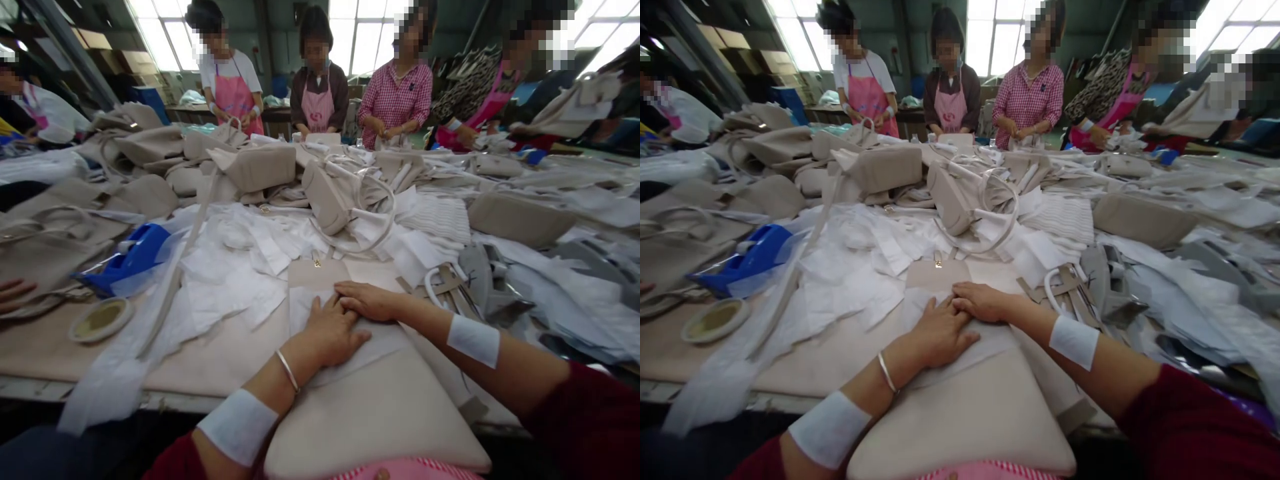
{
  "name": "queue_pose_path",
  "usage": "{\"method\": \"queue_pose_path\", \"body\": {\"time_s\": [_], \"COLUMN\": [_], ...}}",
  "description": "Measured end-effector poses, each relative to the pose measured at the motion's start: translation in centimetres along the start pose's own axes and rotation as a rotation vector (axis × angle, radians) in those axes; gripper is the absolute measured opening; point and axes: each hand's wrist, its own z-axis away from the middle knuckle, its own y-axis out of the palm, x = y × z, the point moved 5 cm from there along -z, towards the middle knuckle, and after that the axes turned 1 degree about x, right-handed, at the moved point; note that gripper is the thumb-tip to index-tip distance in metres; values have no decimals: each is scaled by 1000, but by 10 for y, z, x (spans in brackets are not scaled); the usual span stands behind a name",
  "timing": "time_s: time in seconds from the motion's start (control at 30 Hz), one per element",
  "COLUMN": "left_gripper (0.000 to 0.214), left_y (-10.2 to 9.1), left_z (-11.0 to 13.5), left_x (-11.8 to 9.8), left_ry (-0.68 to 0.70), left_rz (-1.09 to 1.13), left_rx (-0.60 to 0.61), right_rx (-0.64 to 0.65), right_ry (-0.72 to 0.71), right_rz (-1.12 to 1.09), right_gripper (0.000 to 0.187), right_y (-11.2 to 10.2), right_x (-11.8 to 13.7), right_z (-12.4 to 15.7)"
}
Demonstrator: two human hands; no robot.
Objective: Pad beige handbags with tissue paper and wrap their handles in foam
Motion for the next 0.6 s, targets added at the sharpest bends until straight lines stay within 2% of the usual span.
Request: {"method": "queue_pose_path", "body": {"time_s": [0.1,0.2,0.33,0.47,0.6], "left_gripper": [65,60,66,73,72], "left_y": [0,-1,0,2,2], "left_z": [4,14,27,30,27], "left_x": [5,10,15,16,17], "left_ry": [-4,-29,-91,-96,-72], "left_rz": [1,1,-32,-58,-58], "left_rx": [-15,-28,-10,19,38], "right_rx": [66,103,91,80,60], "right_ry": [-14,-39,-4,-13,-24], "right_rz": [5,43,98,182,308], "right_gripper": [63,65,65,61,53], "right_y": [2,4,8,9,-3], "right_x": [-18,-22,-23,-22,-25], "right_z": [9,10,6,3,2]}}
